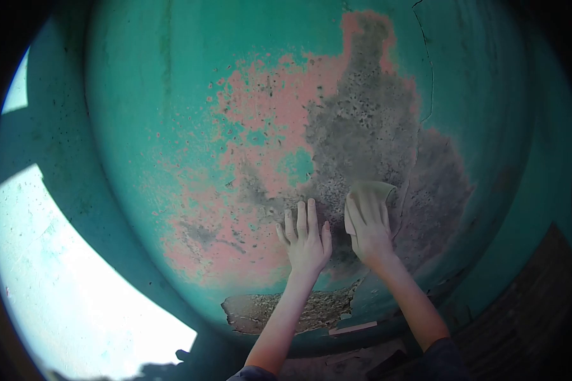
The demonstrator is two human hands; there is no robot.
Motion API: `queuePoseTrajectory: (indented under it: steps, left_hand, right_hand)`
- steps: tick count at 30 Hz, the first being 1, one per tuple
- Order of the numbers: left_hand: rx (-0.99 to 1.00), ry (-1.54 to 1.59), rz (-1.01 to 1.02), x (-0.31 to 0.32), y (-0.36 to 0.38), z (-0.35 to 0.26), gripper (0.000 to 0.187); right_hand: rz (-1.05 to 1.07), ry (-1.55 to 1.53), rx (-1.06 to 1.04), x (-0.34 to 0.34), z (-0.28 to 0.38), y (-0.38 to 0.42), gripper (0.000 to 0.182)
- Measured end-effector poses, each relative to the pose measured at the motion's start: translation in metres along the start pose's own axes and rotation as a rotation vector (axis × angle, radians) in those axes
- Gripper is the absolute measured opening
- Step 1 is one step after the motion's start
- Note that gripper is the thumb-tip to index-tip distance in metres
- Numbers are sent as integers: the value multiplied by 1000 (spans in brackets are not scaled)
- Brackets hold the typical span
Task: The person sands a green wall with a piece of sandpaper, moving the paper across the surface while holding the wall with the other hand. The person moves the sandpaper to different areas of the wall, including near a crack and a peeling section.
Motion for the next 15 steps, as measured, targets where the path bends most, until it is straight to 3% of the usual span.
queuePoseTrajectory:
  steps: [3, 9, 13, 15]
  left_hand:
    - [-29, 35, 73, 11, 20, -5, 66]
    - [-109, 135, 226, 30, 42, -14, 68]
    - [-192, 242, 291, 44, 52, -14, 67]
    - [-208, 277, 291, 49, 57, -15, 67]
  right_hand:
    - [53, 45, -148, 22, 15, 15, 70]
    - [-177, -9, 60, -54, -37, -25, 67]
    - [-45, 41, -167, -9, -8, -16, 65]
    - [-31, 67, -386, 2, 4, -12, 67]
Point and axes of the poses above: each hand's wrist, its own y-axis away from the middle knuckle, its own x-axis out of the palm, z = x × y, the point moved 10 cm from there along -y, towards the middle knuckle, and after that the axes turned 14 degrees about z, right-handed, at the moved point
